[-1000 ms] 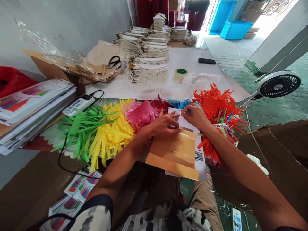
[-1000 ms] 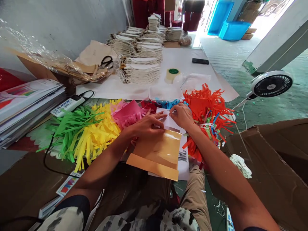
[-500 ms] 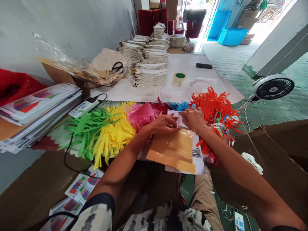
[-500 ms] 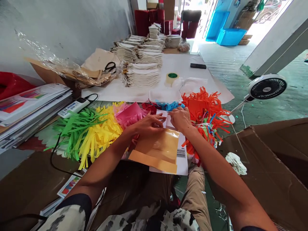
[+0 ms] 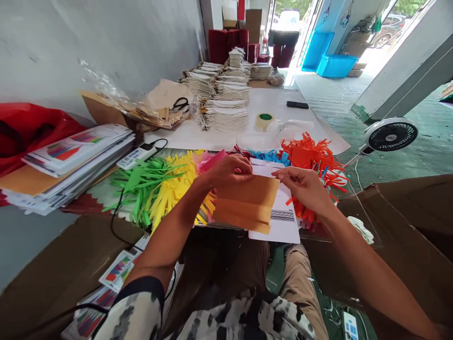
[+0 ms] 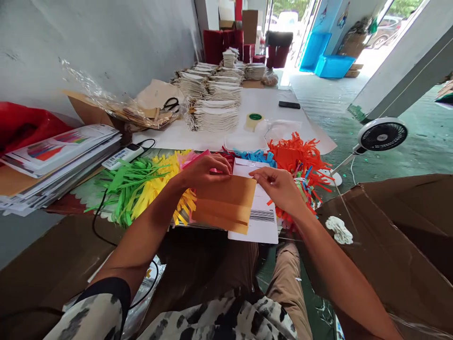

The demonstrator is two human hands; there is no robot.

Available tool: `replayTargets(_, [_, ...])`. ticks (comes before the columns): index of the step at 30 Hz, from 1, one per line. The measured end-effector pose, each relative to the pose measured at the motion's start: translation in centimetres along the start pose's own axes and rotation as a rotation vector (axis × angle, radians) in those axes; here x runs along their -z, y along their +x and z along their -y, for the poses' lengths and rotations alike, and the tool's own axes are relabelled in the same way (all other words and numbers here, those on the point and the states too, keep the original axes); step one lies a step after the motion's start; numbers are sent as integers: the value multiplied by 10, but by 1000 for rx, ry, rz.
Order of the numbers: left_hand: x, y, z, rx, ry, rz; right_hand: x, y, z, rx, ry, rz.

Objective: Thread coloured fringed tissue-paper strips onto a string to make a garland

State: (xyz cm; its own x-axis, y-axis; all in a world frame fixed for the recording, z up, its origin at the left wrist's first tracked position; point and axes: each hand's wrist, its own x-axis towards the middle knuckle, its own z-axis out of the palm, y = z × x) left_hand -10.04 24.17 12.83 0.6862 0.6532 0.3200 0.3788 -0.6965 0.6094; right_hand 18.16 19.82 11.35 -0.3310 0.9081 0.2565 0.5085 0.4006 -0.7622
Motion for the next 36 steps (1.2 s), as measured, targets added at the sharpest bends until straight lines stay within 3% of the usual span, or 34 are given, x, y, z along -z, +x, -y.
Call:
replayTargets(4, [-6,-5,-15,-40,44,2,2,-17,8,-48,-43,42])
replayTargets(7, [-9,-7,-22,-60,35,7,2,-28,14,-39,-54,-20])
replayTargets(15, [-12,-9,-31,-46,-94,57,-7,-53,22,288,-254,-282])
replayTargets(26, [-19,-5,-30,21,-137,82,-12,-65,12,575,-519,-416])
replayTargets(28, [-18,-6,-28,49,-142,82,-12,-66,10,541,-467,-427])
replayTargets(32, [-9,-13,-21,143,-174,61,-7,-69,6,328,-265,-505])
replayTargets(34, [-1,-19,-15,205,-181,26,-5,-77,3,283,-271,-453])
replayTargets(36, [9,-26,-6,268,-160,-36,-9,-91,-3,285,-343,-313])
